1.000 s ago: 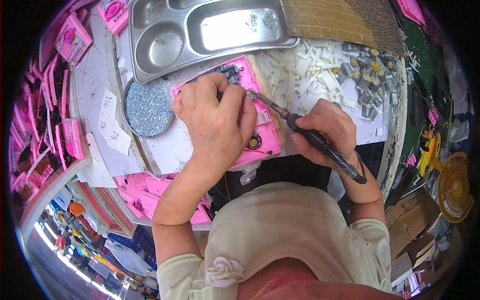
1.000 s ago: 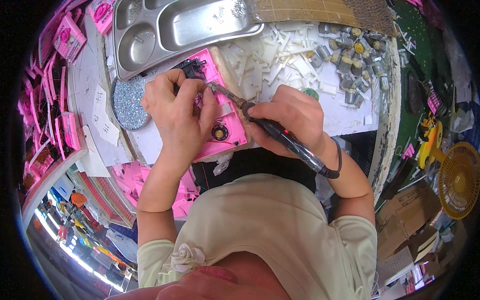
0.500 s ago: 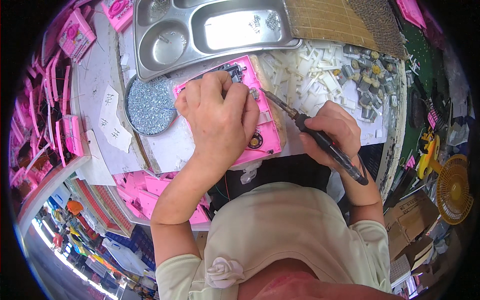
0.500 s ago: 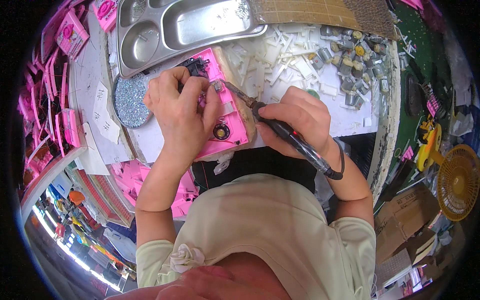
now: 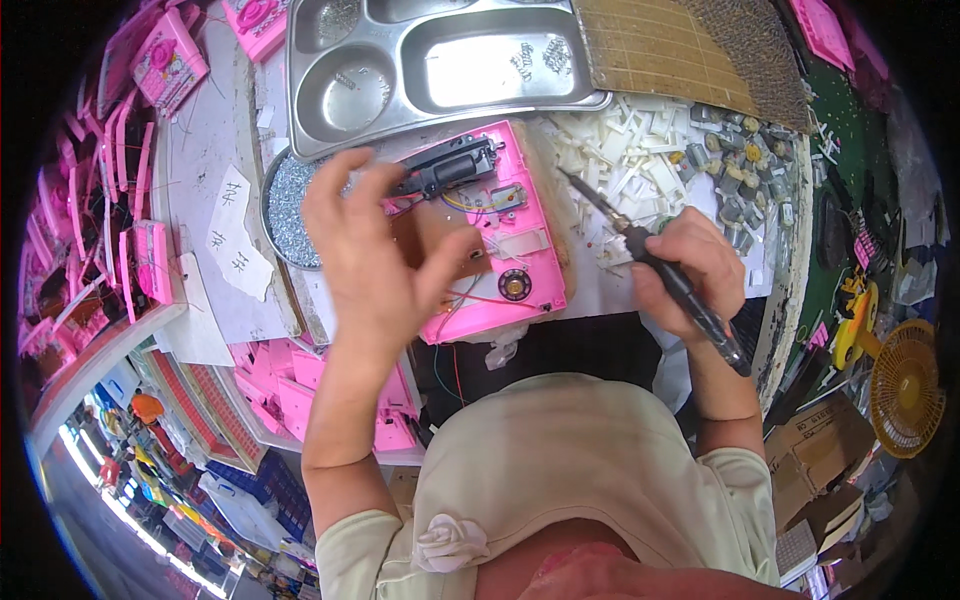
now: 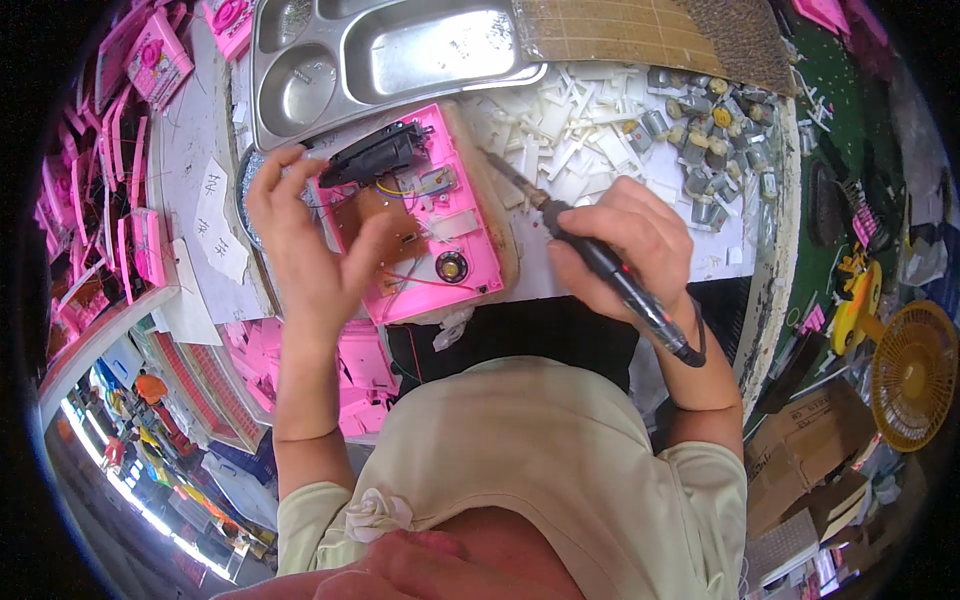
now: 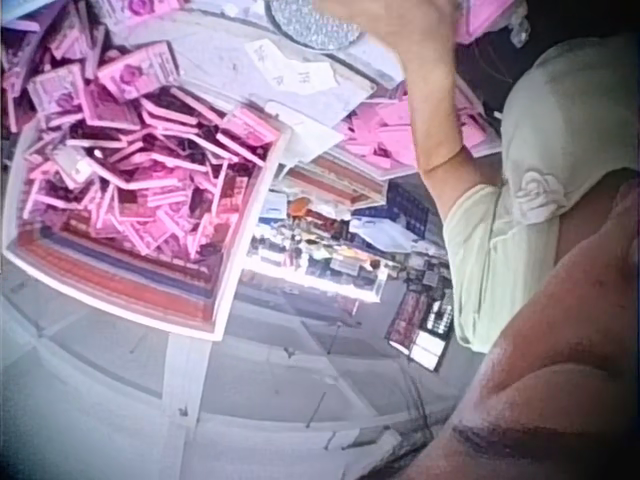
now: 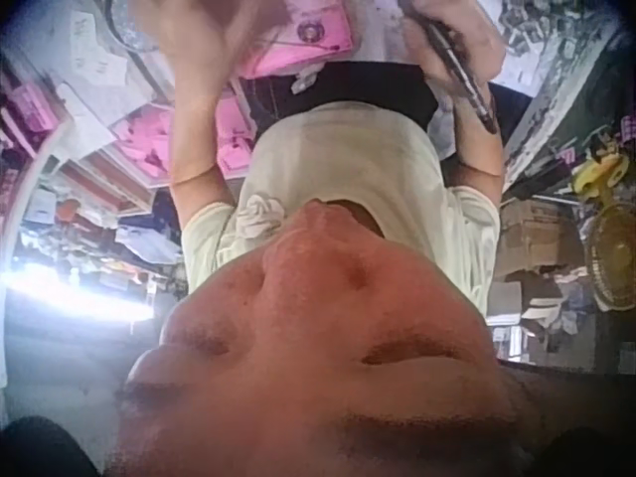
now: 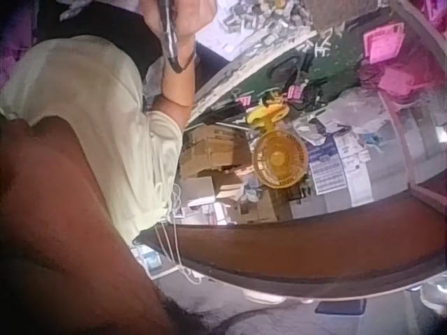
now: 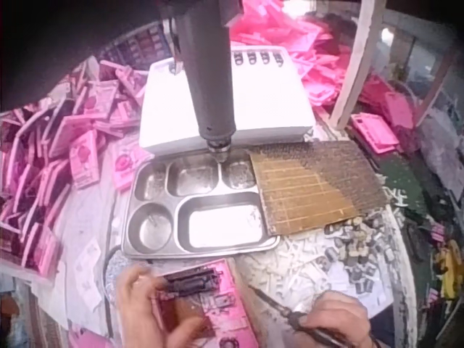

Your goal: The recorder is assembling a pink electronic toy by soldering internal wires, fitting components into the plastic casing, and securing it with an electric screwdriver.

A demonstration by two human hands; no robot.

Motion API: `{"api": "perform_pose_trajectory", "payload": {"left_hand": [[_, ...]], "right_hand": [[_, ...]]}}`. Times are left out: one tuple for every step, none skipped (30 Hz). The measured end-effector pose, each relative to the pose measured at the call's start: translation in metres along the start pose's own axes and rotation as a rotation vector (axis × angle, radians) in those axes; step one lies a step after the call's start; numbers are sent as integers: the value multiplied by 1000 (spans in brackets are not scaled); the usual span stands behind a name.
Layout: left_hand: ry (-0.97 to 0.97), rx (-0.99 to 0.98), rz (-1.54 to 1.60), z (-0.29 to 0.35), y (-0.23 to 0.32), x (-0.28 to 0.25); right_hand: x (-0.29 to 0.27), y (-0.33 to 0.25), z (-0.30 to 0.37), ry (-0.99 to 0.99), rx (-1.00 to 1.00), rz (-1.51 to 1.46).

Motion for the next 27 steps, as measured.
{"api": "perform_pose_trajectory", "payload": {"left_hand": [[-54, 49, -142, -2, -6, -6], [-173, -64, -158, 7, -17, -7], [-290, -179, -172, 21, -28, -6], [-405, -297, -184, 34, -38, -7], [-422, -186, -279, 36, -31, -9], [-421, -143, -258, 34, -27, -12], [-419, -99, -236, 30, -23, -17], [-415, -52, -209, 25, -19, -19], [-344, -9, -185, 15, -17, -19], [-327, -5, -179, 13, -20, -18], [-308, -1, -171, 12, -24, -17], [-290, 3, -163, 11, -25, -18], [-223, -16, -110, 8, -24, -22], [-158, -37, -54, 6, -22, -25], [-92, -58, 2, 5, -20, -27], [-54, -104, 120, 5, -19, -23], [-14, -151, 228, 7, -17, -19], [26, -192, 349, 7, -17, -12], [8, -252, 437, 10, -20, -1], [2, -393, 573, 14, -24, 8], [-9, -533, 706, 20, -27, 16], [-21, -675, 838, 25, -29, 24], [-44, -719, 904, 25, -28, 27], [-38, -744, 948, 26, -28, 28], [-33, -770, 991, 28, -27, 30], [-24, -799, 1030, 31, -29, 31], [-38, -770, 1011, 32, -29, 31]], "right_hand": [[-3, 0, -2, -8, -5, 6], [-3, 1, -3, -9, -3, -2], [-3, 2, -4, -10, 0, -10], [-2, 3, -5, -12, 2, -17], [-2, 1, -7, -15, -4, -26], [0, 0, -9, -10, -7, -37], [3, -2, -10, -5, -11, -49], [3, -4, -13, 1, -16, -54], [6, -7, -15, -2, -29, -60], [8, -10, -17, 0, -35, -61], [10, -13, -19, 0, -43, -62], [12, -15, -21, 1, -50, -61], [12, -15, -22, 11, -41, -77], [13, -15, -21, 17, -29, -93], [14, -15, -20, 24, -17, -107], [17, -12, -17, 38, 71, -138], [24, -10, -14, 50, 158, -179], [32, -12, -16, 24, 221, -198], [41, -13, -17, -1, 287, -220], [49, -14, -18, -25, 353, -237], [60, -17, -27, -51, 361, -222], [72, -19, -34, -78, 370, -207], [83, -18, -36, -54, 360, -250], [93, -14, -38, -27, 349, -292], [98, -12, -42, -24, 346, -307], [106, -10, -44, -25, 343, -326], [111, -9, -47, -48, 350, -316]]}}
Point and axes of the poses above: each hand's wrist, its own z-axis away from the middle knuckle, its own x-axis out of the palm, y = z × x, the point moved 7 cm from there along -z, towards the middle knuckle, and after that the axes turned 9 degrees about y, right-handed, at the moved point
